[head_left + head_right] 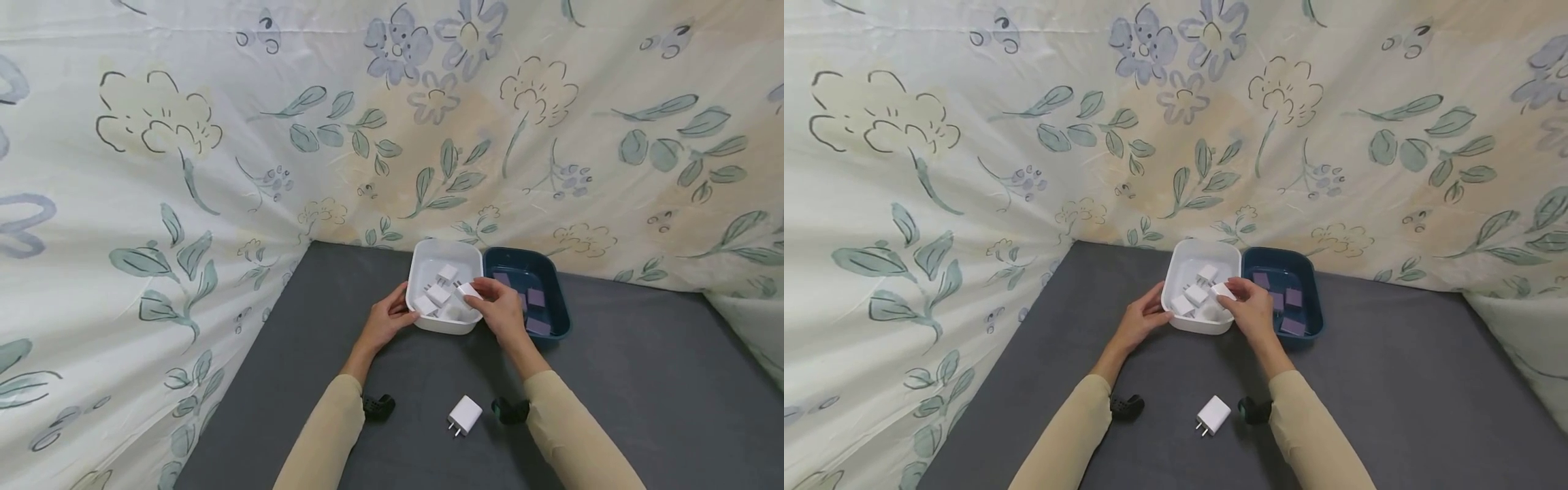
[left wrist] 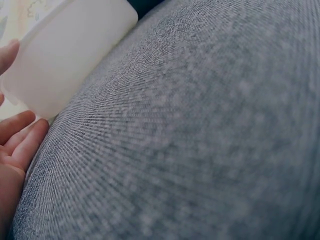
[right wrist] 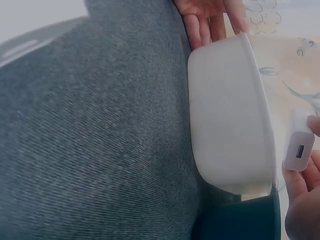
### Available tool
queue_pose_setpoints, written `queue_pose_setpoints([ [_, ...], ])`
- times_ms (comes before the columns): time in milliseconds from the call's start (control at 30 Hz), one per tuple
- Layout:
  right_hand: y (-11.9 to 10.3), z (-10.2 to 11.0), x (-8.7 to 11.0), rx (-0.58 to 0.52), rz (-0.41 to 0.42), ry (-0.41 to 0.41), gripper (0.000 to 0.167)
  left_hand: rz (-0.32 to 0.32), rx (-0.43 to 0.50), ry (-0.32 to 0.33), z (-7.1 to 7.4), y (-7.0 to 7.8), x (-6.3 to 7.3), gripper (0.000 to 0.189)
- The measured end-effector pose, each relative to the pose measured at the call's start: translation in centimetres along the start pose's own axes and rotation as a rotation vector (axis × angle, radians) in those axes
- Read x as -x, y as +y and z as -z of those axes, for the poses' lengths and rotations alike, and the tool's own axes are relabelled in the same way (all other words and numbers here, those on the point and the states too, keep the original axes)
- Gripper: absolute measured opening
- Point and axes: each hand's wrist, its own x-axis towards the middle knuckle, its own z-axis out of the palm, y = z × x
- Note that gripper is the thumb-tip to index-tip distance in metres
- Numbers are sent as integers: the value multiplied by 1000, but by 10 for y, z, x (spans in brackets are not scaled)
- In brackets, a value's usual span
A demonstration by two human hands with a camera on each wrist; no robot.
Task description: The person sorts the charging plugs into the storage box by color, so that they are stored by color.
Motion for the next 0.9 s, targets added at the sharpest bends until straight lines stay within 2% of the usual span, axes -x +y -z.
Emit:
queue_pose_setpoints([
  [133, 1, 0, -6, 33, -2, 13, 46, 21, 15, -9, 2, -6, -1, 77],
  [300, 0, 2, -12, 79, -4, 36, 45, 14, 19, 24, 0, -25, -7, 77],
  [400, 0, 4, -15, 58, -30, 44, 46, 3, 6, 43, -2, -34, -9, 75],
  [900, -2, 5, -17, -6, -75, 62, 48, -13, 4, 67, -3, -37, -9, 75],
])
